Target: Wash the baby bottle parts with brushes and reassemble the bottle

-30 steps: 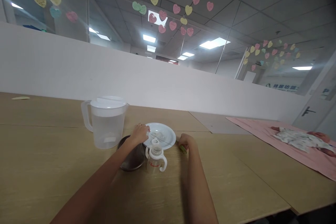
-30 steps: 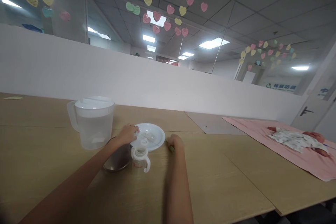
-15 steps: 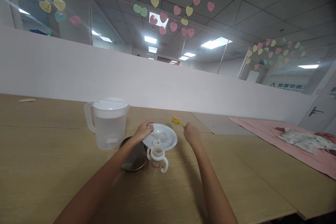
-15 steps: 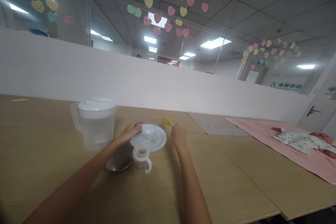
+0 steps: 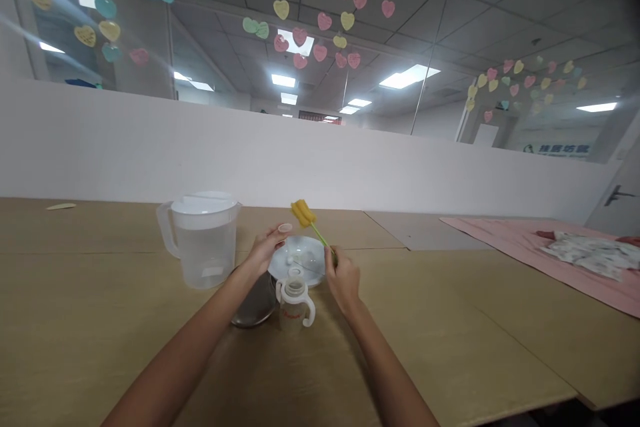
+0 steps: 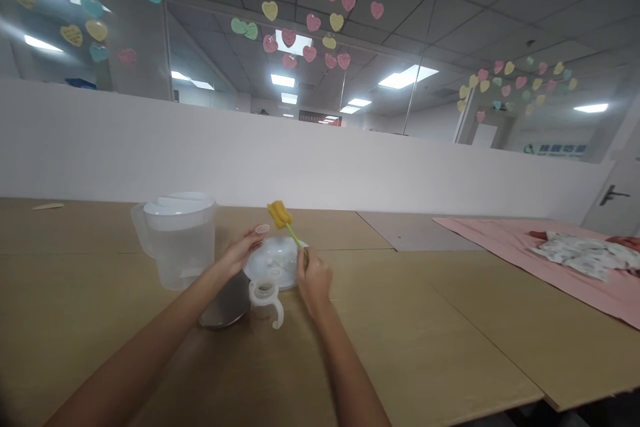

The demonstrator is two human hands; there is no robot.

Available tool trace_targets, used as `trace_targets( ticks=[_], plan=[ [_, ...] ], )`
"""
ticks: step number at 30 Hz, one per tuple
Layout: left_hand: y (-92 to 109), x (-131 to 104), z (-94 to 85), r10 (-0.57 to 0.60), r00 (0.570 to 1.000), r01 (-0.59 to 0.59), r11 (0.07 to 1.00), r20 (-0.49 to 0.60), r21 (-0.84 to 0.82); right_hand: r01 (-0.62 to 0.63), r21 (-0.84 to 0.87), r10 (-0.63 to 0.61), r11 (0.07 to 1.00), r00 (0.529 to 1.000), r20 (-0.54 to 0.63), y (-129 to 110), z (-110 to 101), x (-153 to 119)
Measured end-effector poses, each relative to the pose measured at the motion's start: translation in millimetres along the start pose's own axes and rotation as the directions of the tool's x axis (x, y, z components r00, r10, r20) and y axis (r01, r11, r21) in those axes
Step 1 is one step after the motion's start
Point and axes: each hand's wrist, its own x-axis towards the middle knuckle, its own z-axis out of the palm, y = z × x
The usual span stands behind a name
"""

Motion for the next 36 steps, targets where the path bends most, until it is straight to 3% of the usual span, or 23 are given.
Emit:
trace_targets(
  ticks=[6,11,14,17,19,23,30,36],
  plan=[
    [5.8,1.5,3.3,-0.011,1.0,0.011,0.994,0.004,-0.107,0.145,-0.053,-0.145,0.988,0.989,0.003,3.9,5.8,-2.0],
    [13.1,2.4,2.8,-0.027,1.0,0.028,0.978,0.006,-0.207,-0.041,-0.087,0.028,0.995,0.99,-0.142,13.5,5.9,1.4],
    [21.3,3.0,3.2,-0.051,0.998,0.056,0.958,0.025,-0.28,0.117,-0.049,-0.12,0.992,0.991,-0.061,13.5,8.3,-1.7],
    [32.0,2.5,2.8,-0.073,0.996,0.089,0.932,0.059,-0.351,0.294,-0.039,-0.289,0.955,0.952,0.099,11.1,14.4,-6.6],
    [38.5,1.2,1.6,-0.078,0.994,0.102,0.914,0.077,-0.392,0.292,-0.054,-0.283,0.955,0.951,0.127,10.7,17.1,-8.3],
    [46.1,-2.8,0.4,-0.065,0.994,0.099,0.882,0.09,-0.46,0.263,-0.056,-0.259,0.963,0.964,0.063,12.8,16.6,-7.7],
    [55.8,-9.4,4.1,-0.06,0.99,0.118,0.841,0.126,-0.529,0.353,0.028,-0.354,0.935,0.93,0.096,14.1,18.2,-6.8],
    [62.6,-12.3,1.6,-0.093,0.978,0.184,0.815,0.189,-0.55,0.392,-0.065,-0.39,0.918,0.92,0.04,20.6,6.9,-5.6]
  ],
)
